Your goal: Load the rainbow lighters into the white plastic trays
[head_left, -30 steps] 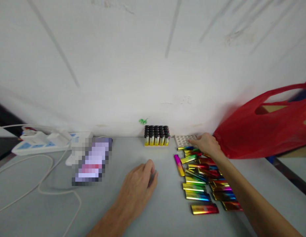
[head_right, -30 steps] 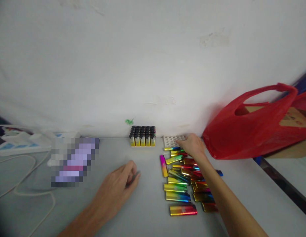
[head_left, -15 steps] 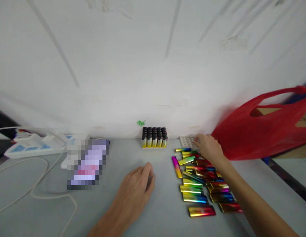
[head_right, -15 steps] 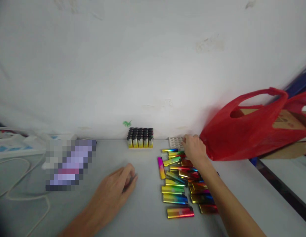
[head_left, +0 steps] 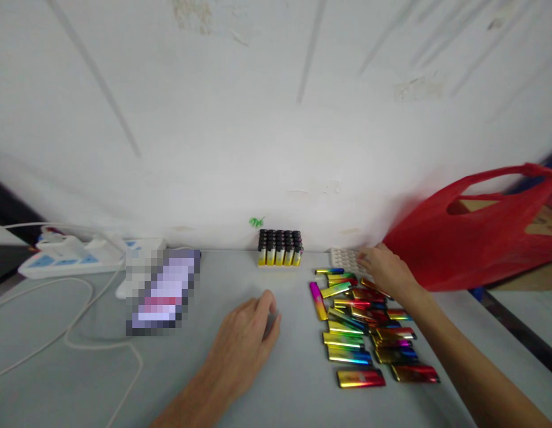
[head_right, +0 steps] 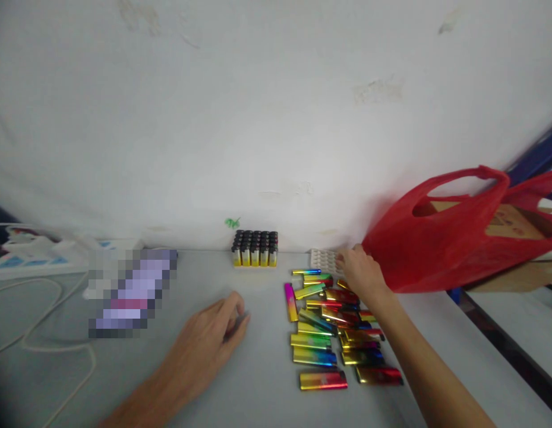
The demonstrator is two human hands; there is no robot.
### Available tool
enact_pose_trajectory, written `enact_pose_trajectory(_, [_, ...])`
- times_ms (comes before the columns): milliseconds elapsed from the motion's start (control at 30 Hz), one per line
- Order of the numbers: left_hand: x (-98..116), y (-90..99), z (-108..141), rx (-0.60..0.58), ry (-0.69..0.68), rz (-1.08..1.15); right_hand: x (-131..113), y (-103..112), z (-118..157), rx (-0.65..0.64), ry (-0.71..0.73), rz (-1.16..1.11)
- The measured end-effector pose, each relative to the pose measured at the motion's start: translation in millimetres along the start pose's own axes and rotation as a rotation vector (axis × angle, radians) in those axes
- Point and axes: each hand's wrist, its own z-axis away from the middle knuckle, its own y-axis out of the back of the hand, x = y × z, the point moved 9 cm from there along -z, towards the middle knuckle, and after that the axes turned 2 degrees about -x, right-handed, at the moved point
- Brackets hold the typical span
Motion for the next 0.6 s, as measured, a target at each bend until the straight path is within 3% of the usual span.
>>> enact_pose_trajectory(233, [1, -1.7, 0, 0.009, 0.038, -0.023, -16, 8, 5, -0.093, 0.103, 0.154])
enact_pose_trajectory(600, [-3, -0.7, 0, 0.029, 0.058, 0.023, -16, 14, -11, -0.101, 0.205, 0.123])
